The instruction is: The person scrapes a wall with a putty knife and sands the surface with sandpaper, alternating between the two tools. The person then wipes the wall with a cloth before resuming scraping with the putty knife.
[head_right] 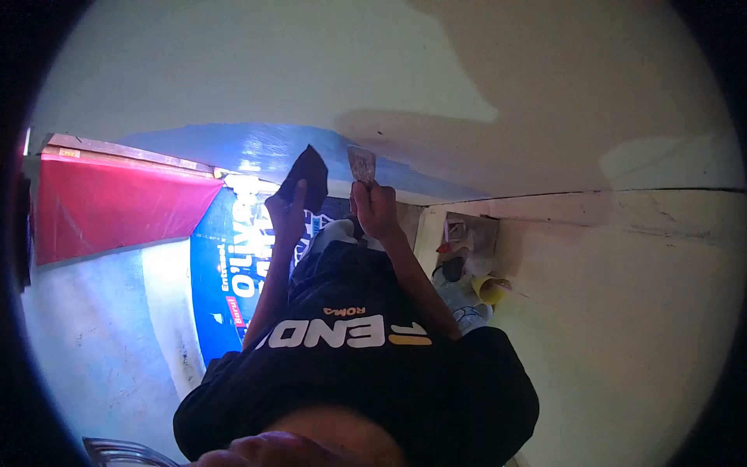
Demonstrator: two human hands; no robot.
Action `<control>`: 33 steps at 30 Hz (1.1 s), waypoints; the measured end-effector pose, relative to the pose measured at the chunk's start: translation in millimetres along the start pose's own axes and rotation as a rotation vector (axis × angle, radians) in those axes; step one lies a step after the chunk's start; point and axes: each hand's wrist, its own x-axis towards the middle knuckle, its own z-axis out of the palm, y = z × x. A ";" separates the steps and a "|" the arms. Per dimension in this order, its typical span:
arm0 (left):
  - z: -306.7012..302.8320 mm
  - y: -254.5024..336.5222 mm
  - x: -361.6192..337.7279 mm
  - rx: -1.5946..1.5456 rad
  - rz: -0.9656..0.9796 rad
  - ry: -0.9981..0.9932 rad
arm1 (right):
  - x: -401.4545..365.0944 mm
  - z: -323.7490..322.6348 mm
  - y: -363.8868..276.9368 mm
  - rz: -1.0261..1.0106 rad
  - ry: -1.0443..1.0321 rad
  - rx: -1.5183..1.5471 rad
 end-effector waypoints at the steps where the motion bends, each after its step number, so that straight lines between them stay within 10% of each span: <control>1: -6.3 -5.6 1.3 -0.061 -0.011 0.042 | 3.7 2.6 2.4 0.001 -0.009 -0.026; 33: -63.6 -5.7 22.8 -0.357 -0.059 -0.127 | 10.2 45.0 -9.1 0.107 0.139 0.132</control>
